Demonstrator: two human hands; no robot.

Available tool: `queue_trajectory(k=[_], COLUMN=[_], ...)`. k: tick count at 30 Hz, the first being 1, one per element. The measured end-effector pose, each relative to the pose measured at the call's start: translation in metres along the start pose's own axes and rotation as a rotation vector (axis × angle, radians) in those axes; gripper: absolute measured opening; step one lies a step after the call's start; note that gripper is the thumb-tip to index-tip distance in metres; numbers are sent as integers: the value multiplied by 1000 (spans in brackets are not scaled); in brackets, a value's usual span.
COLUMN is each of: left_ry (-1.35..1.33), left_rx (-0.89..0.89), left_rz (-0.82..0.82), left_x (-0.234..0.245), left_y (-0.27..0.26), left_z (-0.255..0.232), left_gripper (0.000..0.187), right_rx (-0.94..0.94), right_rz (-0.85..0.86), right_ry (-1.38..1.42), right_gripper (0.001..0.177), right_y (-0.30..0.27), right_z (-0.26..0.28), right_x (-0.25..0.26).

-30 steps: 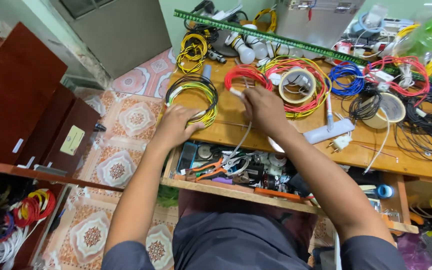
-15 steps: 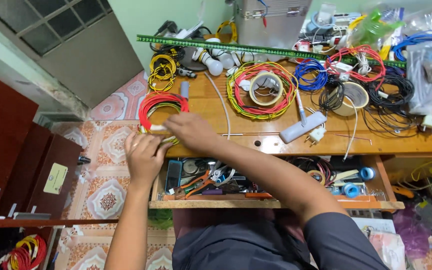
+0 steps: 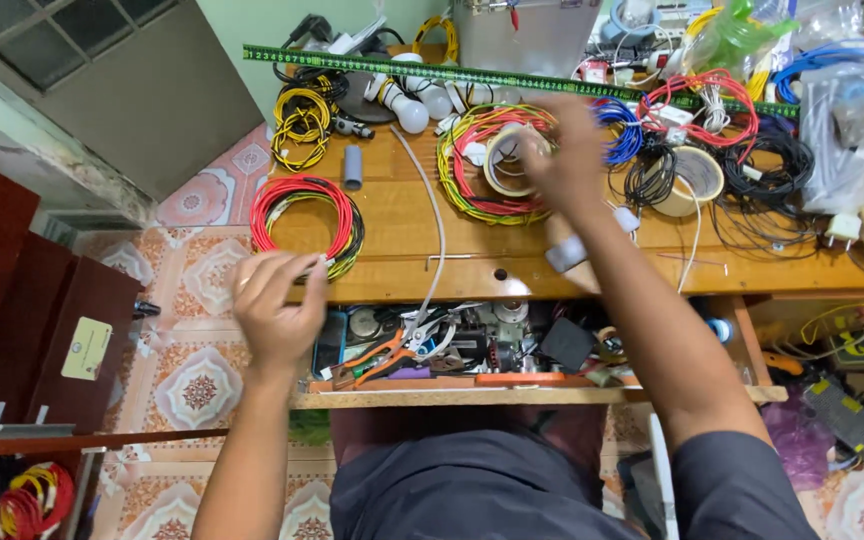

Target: Organizing and labeling coils of electrical wire using masking tape and a marker at a workbench.

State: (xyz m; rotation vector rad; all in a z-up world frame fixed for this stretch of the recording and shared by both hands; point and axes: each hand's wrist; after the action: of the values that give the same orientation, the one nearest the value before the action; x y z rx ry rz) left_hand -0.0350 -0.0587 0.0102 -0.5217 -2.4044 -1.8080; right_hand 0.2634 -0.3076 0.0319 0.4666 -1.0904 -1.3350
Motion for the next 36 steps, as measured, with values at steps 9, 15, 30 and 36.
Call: queue_trajectory(k=[9,15,30,36], left_ry=[-219,-26,-462,-527], left_rx=[-43,5,54,567], left_rz=[267,932,288,-13], left_x=[-159,-240,-318,-279], left_y=[-1,-19,43,116], left_z=[-34,-10,15,-9], left_gripper=[19,33,28,25], right_rx=[-157,-362,-354,-613], right_rz=[82,17,64,92], right_ry=[-215,-393,-199,76], right_gripper=[29,29,28,25], right_y=[-32,1,21,38], right_z=[-129,-169,-133,-63], right_x=[-9,56,87,84])
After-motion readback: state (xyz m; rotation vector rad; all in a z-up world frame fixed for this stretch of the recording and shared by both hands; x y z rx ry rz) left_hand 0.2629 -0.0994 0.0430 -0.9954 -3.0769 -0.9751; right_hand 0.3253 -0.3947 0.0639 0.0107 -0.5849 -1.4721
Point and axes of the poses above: each hand's wrist, its own y-axis towards the middle knuckle, its own x-axis out of the back of the hand, z = x × y, and after that the axes turned 12 degrees about -z, right-handed
